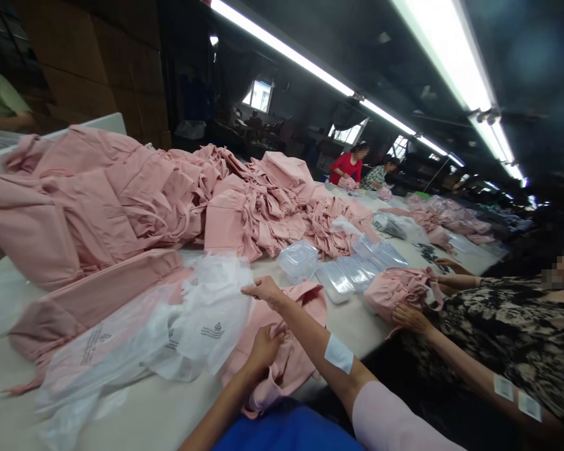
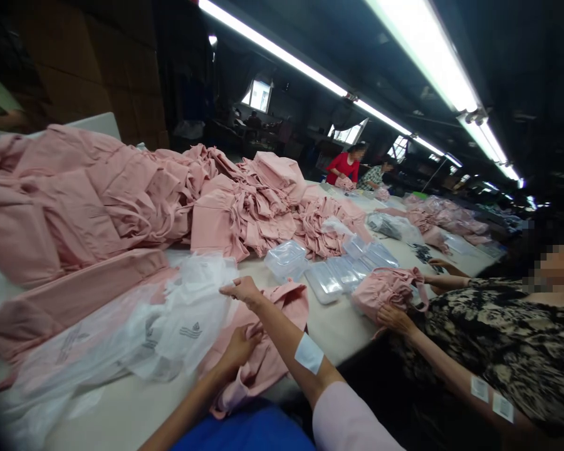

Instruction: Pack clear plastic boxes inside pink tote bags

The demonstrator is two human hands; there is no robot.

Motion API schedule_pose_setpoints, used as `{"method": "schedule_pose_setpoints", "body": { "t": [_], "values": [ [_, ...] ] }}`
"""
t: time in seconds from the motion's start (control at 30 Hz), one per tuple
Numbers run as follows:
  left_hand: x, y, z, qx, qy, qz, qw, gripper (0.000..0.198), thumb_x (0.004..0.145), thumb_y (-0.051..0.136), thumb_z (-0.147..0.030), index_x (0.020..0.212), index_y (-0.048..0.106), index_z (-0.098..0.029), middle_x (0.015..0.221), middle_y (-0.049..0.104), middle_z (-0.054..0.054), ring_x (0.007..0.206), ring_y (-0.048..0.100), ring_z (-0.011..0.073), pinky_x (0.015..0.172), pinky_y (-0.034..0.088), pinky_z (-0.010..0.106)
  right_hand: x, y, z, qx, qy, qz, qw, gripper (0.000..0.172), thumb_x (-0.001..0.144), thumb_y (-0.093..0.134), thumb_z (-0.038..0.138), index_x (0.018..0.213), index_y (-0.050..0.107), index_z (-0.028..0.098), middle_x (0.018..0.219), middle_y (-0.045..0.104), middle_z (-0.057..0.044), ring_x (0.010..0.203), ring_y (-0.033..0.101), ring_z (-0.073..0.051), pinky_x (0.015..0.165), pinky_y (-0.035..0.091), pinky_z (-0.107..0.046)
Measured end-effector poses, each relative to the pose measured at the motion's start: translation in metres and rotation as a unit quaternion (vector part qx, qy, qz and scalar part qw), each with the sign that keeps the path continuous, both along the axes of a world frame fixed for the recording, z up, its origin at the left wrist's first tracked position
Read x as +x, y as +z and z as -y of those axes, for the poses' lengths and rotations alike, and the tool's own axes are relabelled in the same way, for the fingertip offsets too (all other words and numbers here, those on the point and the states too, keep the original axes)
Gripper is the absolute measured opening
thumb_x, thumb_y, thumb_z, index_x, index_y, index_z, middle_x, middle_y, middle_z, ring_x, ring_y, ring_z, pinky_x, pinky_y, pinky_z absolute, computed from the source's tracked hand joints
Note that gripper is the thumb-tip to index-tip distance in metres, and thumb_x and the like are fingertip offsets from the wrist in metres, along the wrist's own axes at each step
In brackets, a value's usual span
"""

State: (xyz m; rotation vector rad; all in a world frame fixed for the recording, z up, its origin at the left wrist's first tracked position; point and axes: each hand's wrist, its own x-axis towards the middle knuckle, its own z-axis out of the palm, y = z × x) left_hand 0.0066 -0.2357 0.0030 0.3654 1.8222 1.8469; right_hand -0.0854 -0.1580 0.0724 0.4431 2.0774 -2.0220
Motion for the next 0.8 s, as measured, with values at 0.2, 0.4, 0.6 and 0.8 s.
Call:
{"method": "schedule_pose_setpoints", "body": {
  "t": [0.2,0.4,0.6,0.8],
  "values": [
    [0.000,0.018,0.017,-0.011,-0.037,-0.031,0.999,0.028,0.074,0.063,-0.027,0.096,0.069,-0.011,0.095,0.071,0.012,0.094,0.063,0.0308,0.084,0.046,0.039,0.034,0.010,-0.031,0.015,-0.042,-0.096,0.994,0.052,0.061,0.077,0.060,0.063,0.055,0.013,0.050,0.047,0.005,0.047,0.035,-0.005,0.048,0.023,-0.022],
    [-0.013,0.029,0.053,0.274,0.007,0.255,0.927,0.052,0.078,0.075,-0.033,0.123,0.058,-0.013,0.132,0.056,0.017,0.121,0.054,0.0297,0.100,0.048,0.041,0.068,0.017,-0.038,0.031,0.047,-0.076,0.996,0.049,0.070,0.070,0.061,0.063,0.055,0.015,0.043,0.044,0.006,0.040,0.035,-0.006,0.043,0.020,-0.021],
    [-0.031,0.033,0.061,0.362,0.219,0.372,0.826,0.029,0.092,0.050,-0.006,0.116,0.064,-0.015,0.109,0.069,0.010,0.098,0.067,0.0189,0.085,0.058,0.032,0.076,0.006,-0.010,0.025,-0.053,-0.070,0.996,0.056,0.046,0.087,0.055,0.056,0.047,0.017,0.051,0.043,0.007,0.044,0.033,-0.005,0.040,0.022,-0.021],
    [-0.039,0.054,0.075,0.369,0.280,0.293,0.837,0.035,0.093,0.049,-0.005,0.121,0.063,-0.021,0.113,0.069,0.008,0.109,0.063,0.0188,0.087,0.057,0.028,0.100,0.060,-0.003,0.107,0.018,-0.173,0.979,0.041,0.067,0.078,0.054,0.078,0.070,0.016,0.072,0.062,-0.001,0.054,0.045,-0.009,0.050,0.035,-0.022]
  ]
}}
